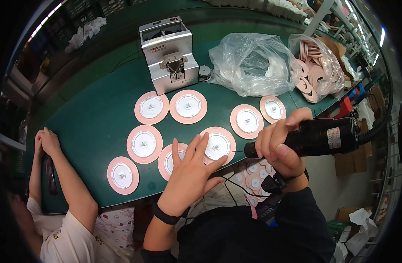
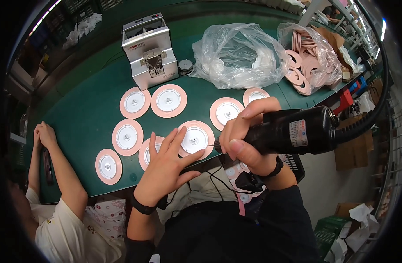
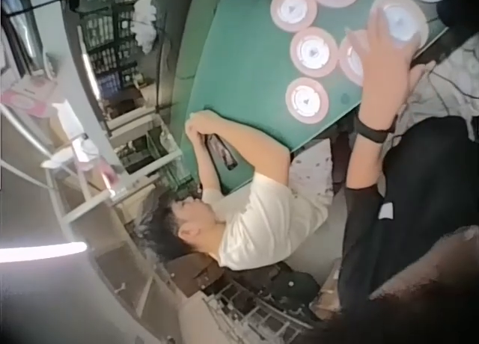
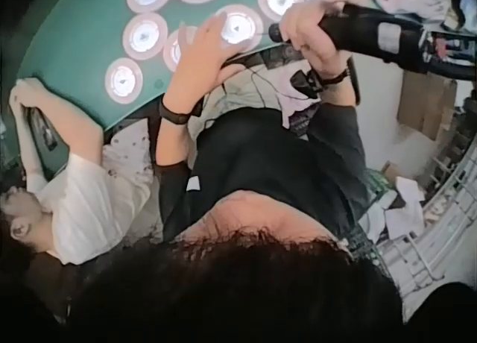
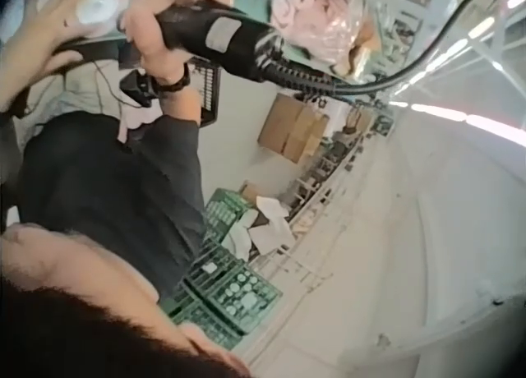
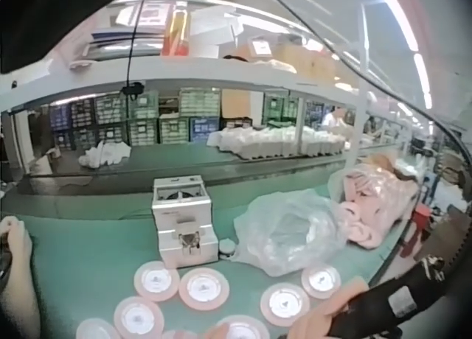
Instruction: The person arranges pink rings on the table, fits white discs into the center of each ring, and uses a power screwdriver to fasten them with screws from a dispenser.
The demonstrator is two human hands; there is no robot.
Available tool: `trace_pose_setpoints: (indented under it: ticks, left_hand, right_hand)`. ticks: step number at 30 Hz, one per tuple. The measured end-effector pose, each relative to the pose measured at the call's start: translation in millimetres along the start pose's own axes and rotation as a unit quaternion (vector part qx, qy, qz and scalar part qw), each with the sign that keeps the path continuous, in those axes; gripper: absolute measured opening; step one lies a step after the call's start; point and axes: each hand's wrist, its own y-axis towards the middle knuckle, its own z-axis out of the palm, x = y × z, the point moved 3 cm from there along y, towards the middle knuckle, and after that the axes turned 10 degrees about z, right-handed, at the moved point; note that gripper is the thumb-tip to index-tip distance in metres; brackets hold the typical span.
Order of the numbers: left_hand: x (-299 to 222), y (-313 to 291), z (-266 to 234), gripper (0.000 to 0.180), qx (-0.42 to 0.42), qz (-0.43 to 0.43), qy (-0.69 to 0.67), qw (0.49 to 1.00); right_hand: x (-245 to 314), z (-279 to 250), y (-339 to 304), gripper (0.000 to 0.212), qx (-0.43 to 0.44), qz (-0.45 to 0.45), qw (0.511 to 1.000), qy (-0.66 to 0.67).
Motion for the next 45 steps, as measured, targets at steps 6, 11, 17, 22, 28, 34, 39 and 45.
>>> trace_pose_setpoints:
  ticks: [6, 11, 17, 22, 28, 34, 39, 45]
  left_hand:
    - [-0.5, 1.5, -2.6, 0.053, 0.000, 0.015, 0.042, 0.999]
    - [-18.8, 3.6, 10.9, 0.061, -0.029, -0.041, 0.079, 0.996]
    - [-25.9, 4.8, 17.3, 0.069, -0.030, -0.066, 0.096, 0.993]
    - [-27.7, 3.9, 19.9, 0.071, -0.039, -0.068, 0.099, 0.992]
    - [-27.1, 4.1, 20.9, 0.074, -0.045, -0.068, 0.096, 0.992]
    - [-25.1, 4.2, 21.9, 0.074, -0.047, -0.072, 0.088, 0.992]
    - [-25.6, 3.3, 21.4, 0.073, -0.049, -0.072, 0.090, 0.992]
    - [-24.4, 3.8, 23.3, 0.072, -0.044, -0.073, 0.084, 0.993]
  right_hand:
    - [-0.5, 3.9, 1.5, 0.049, 0.013, 0.000, 1.000, -0.001]
    - [-0.2, 4.0, 3.9, 0.048, 0.010, -0.007, 1.000, -0.019]
    - [-0.1, 2.2, 7.2, 0.047, 0.010, -0.020, 0.999, -0.026]
    - [-11.2, 0.8, 10.2, 0.046, 0.020, -0.022, 0.998, -0.052]
    - [-23.7, -3.9, 11.7, 0.045, 0.023, 0.001, 0.993, -0.113]
    - [-24.5, -4.1, 14.5, 0.044, 0.026, 0.013, 0.991, -0.132]
    - [-22.0, -2.4, 15.3, 0.044, 0.024, 0.013, 0.992, -0.123]
    - [-19.1, -3.2, 16.7, 0.044, 0.027, 0.022, 0.995, -0.096]
